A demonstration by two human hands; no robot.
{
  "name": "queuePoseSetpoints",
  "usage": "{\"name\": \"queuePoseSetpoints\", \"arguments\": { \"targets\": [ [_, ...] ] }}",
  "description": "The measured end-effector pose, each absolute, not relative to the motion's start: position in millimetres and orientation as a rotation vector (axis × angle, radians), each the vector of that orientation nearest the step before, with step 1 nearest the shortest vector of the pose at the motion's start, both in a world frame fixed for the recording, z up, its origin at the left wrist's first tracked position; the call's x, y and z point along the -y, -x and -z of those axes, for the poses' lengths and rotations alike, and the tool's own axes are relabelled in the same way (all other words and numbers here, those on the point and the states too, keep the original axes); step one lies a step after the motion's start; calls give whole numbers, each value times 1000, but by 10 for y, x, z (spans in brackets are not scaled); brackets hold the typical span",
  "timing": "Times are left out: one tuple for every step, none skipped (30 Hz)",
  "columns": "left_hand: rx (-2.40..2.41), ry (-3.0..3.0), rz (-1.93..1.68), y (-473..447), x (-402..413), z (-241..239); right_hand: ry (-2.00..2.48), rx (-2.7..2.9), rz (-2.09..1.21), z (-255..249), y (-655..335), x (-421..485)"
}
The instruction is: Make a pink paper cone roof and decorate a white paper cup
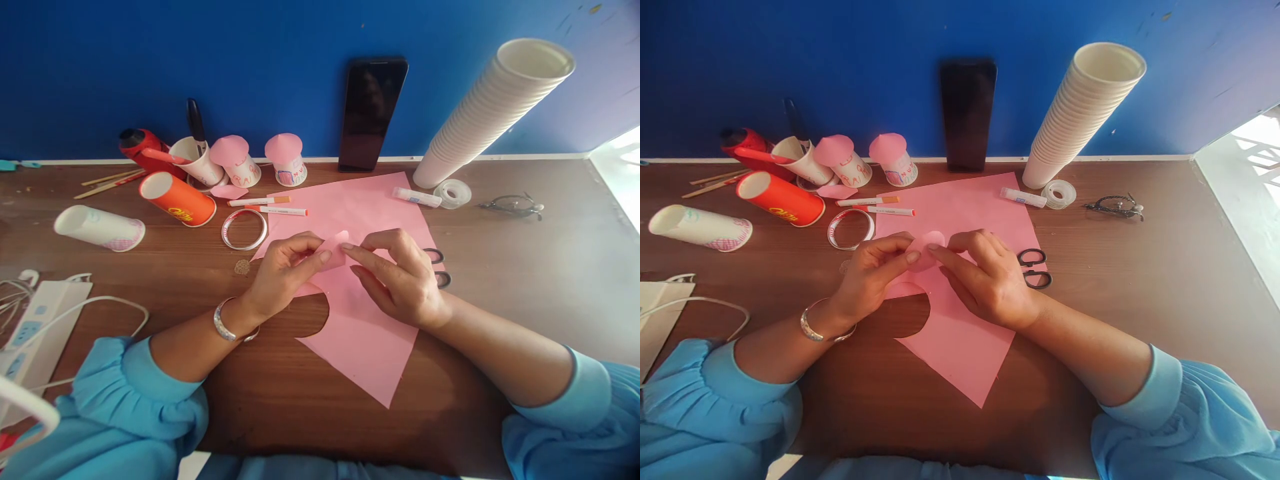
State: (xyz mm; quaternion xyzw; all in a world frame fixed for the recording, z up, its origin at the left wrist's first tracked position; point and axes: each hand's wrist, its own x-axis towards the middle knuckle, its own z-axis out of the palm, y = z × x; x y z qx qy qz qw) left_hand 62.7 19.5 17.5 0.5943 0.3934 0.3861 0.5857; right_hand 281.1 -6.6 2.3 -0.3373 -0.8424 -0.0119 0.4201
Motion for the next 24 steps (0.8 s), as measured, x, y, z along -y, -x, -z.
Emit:
{"name": "queuePoseSetpoints", "arguments": {
  "targets": [
    [-916,-1365,-893,-629,-193,-172,834,2119,41,-17,-2808,68],
    [-911,-1339,-889,-630,-191,-168,825,2128,52,-12,-2804,70],
    [-903,-1311,-886,-631,-190,-166,820,2135,61,-11,-2802,74],
    [-896,-1286,-880,-631,-189,-164,816,2140,64,-12,-2800,78],
    [-892,-1267,-874,-630,-189,-164,812,2140,59,-15,-2800,81],
    [-893,-1256,-869,-628,-190,-165,806,2135,44,-22,-2802,84],
    [-900,-1257,-868,-627,-192,-168,799,2127,23,-30,-2805,85],
    [-916,-1266,-866,-627,-194,-172,796,2118,1,-40,-2809,86],
    [-933,-1276,-866,-628,-196,-178,798,2106,-21,-50,-2814,85],
    [-949,-1285,-867,-629,-197,-184,809,2093,-42,-59,-2819,84],
    [-963,-1293,-864,-631,-198,-192,827,2081,-60,-67,-2824,83],
    [-972,-1300,-857,-634,-199,-200,846,2073,-72,-72,-2829,81],
    [-976,-1309,-852,-636,-199,-208,863,2071,-78,-75,-2831,79],
    [-978,-1321,-848,-637,-200,-216,873,2077,-77,-76,-2832,77],
    [-977,-1342,-848,-639,-201,-224,878,2090,-71,-75,-2831,75],
    [-973,-1368,-847,-639,-202,-231,878,2104,-64,-72,-2829,72],
    [-965,-1399,-842,-639,-204,-237,880,2113,-68,-67,-2824,69],
    [-955,-1434,-831,-638,-205,-242,889,2112,-89,-62,-2820,64],
    [-945,-1469,-815,-638,-205,-247,905,2097,-135,-57,-2815,57],
    [-932,-1501,-796,-637,-205,-252,927,2071,-211,-53,-2811,48],
    [-920,-1526,-776,-637,-205,-255,954,2036,-314,-49,-2808,38],
    [-913,-1539,-758,-636,-205,-256,980,1992,-436,-47,-2806,27],
    [-910,-1539,-749,-636,-205,-256,1004,1938,-571,-47,-2805,15],
    [-911,-1531,-747,-635,-205,-255,1023,1875,-710,-49,-2805,4]
  ]
}}
